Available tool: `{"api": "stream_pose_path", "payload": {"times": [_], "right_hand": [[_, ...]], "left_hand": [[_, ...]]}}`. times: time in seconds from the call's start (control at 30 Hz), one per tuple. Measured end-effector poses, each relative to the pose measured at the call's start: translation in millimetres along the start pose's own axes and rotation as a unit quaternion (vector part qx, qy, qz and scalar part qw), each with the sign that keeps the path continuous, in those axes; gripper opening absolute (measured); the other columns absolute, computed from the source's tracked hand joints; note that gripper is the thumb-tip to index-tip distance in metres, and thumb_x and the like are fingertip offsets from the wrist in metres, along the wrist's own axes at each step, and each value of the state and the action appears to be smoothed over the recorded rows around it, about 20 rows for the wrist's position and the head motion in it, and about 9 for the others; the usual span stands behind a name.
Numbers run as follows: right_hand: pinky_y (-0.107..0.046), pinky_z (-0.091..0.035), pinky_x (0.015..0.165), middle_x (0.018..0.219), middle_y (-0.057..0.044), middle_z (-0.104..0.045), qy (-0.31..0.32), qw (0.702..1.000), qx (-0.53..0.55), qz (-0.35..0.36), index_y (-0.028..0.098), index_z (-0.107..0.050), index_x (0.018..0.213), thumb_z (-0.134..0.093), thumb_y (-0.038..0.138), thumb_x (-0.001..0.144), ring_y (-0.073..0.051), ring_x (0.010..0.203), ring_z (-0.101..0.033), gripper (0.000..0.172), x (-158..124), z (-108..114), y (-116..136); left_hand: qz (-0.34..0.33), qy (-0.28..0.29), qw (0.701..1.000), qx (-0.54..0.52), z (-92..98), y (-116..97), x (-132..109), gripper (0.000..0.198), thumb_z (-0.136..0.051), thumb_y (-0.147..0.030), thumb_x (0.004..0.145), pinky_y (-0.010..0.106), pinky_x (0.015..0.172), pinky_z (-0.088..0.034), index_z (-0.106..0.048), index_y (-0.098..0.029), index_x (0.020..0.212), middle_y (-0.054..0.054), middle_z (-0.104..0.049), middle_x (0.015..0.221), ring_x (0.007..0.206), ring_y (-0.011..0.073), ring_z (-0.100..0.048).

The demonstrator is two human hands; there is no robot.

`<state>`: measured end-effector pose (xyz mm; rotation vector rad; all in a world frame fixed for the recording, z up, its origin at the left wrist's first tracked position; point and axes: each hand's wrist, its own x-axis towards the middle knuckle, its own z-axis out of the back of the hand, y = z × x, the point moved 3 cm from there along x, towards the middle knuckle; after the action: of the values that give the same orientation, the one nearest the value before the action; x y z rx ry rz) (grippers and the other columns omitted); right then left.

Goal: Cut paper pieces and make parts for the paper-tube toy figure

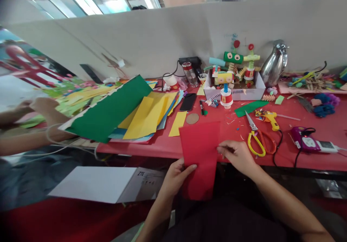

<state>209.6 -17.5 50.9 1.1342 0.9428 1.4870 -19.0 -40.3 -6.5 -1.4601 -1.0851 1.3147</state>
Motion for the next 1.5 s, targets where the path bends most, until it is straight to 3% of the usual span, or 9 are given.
{"api": "stream_pose_path", "payload": {"times": [0.1, 0.17, 0.33, 0.57, 0.73, 0.93, 1.1, 1.23, 1.5], "right_hand": [[-0.031, -0.053, 0.059, 0.07, -0.005, -0.071, -0.039, 0.985, -0.167, 0.0, 0.02, -0.069, 0.083, -0.053, 0.038, 0.086, -0.019, 0.06, -0.065, 0.024, 7.3, 40.0, -21.3], [-0.042, -0.053, 0.077, 0.09, -0.012, -0.072, -0.068, 0.932, -0.355, 0.013, 0.018, -0.069, 0.097, -0.057, 0.035, 0.081, -0.027, 0.082, -0.067, 0.026, 9.5, 72.0, -40.0], [-0.043, -0.049, 0.085, 0.101, -0.015, -0.064, 0.008, 0.859, -0.511, -0.004, 0.015, -0.063, 0.114, -0.054, 0.026, 0.081, -0.029, 0.092, -0.064, 0.035, 2.7, 105.4, -78.0], [-0.039, -0.05, 0.079, 0.097, -0.015, -0.066, 0.01, 0.862, -0.492, -0.121, 0.011, -0.058, 0.12, -0.06, 0.029, 0.075, -0.029, 0.088, -0.066, 0.048, 4.9, 111.3, -70.7], [-0.041, -0.053, 0.075, 0.093, -0.013, -0.071, 0.019, 0.906, -0.358, -0.224, 0.012, -0.055, 0.124, -0.059, 0.032, 0.073, -0.029, 0.084, -0.069, 0.055, -4.5, 127.3, -64.7], [-0.045, -0.055, 0.072, 0.084, -0.008, -0.069, -0.082, 0.934, -0.266, -0.226, 0.019, -0.059, 0.12, -0.073, 0.042, 0.056, -0.029, 0.077, -0.068, 0.069, -35.5, 136.6, -53.0], [-0.027, -0.052, 0.053, 0.077, -0.003, -0.067, -0.054, 0.974, -0.05, -0.212, 0.023, -0.065, 0.095, -0.082, 0.044, 0.056, -0.018, 0.064, -0.062, 0.047, -37.0, 112.0, -32.9], [-0.02, -0.027, 0.035, 0.043, 0.004, -0.041, 0.188, 0.948, 0.109, -0.234, 0.018, -0.057, 0.06, -0.069, 0.054, 0.076, -0.006, 0.037, -0.033, 0.041, -36.9, 50.7, -26.5], [-0.019, -0.026, 0.043, 0.082, -0.002, -0.049, 0.338, 0.827, 0.392, -0.22, 0.025, -0.058, 0.116, -0.065, 0.07, 0.07, -0.009, 0.058, -0.036, 0.065, -42.9, -33.7, -8.3]], "left_hand": [[-0.019, -0.109, 0.992, -0.067, 16.6, -3.7, 0.1, 0.04, -0.083, -0.038, 0.058, 0.032, 0.076, -0.056, -0.071, -0.017, 0.09, 0.007, -0.076, 0.089, 0.081, 0.0216, -0.07], [-0.034, -0.18, 0.977, -0.108, 25.4, -7.6, 2.1, 0.052, -0.082, -0.04, 0.061, 0.032, 0.077, -0.057, -0.066, -0.02, 0.107, 0.007, -0.075, 0.098, 0.084, 0.0208, -0.07], [-0.09, -0.255, 0.958, -0.096, 34.0, -18.0, 10.8, 0.064, -0.075, -0.037, 0.073, 0.028, 0.086, -0.055, -0.052, -0.031, 0.132, 0.006, -0.062, 0.13, 0.108, 0.0202, -0.065], [-0.141, -0.235, 0.953, -0.13, 31.3, -34.9, 17.7, 0.069, -0.077, -0.03, 0.071, 0.033, 0.088, -0.056, -0.049, -0.031, 0.135, 0.008, -0.062, 0.129, 0.106, 0.0231, -0.066], [-0.303, -0.373, 0.862, -0.16, 46.3, -56.9, 42.9, 0.043, -0.078, -0.03, 0.07, 0.032, 0.091, -0.053, -0.058, -0.024, 0.108, 0.004, -0.069, 0.106, 0.096, 0.0166, -0.066], [-0.296, -0.461, 0.819, -0.168, 87.2, -59.0, 71.7, 0.043, -0.077, -0.024, 0.065, 0.036, 0.095, -0.051, -0.055, -0.02, 0.102, 0.006, -0.067, 0.103, 0.095, 0.017, -0.065], [-0.303, -0.498, 0.792, -0.185, 104.2, -73.3, 70.4, 0.034, -0.068, -0.016, 0.072, 0.032, 0.097, -0.051, -0.053, -0.021, 0.102, 0.006, -0.066, 0.109, 0.103, 0.0162, -0.064], [-0.231, -0.472, 0.817, -0.239, 82.7, -76.8, 76.7, 0.031, -0.066, -0.011, 0.074, 0.032, 0.09, -0.055, -0.053, -0.021, 0.1, 0.003, -0.068, 0.096, 0.088, 0.014, -0.067], [-0.189, -0.444, 0.834, -0.268, 54.8, -67.5, 74.3, 0.029, -0.067, -0.013, 0.076, 0.026, 0.078, -0.057, -0.055, -0.021, 0.101, 0.001, -0.069, 0.088, 0.074, 0.0113, -0.066]]}}
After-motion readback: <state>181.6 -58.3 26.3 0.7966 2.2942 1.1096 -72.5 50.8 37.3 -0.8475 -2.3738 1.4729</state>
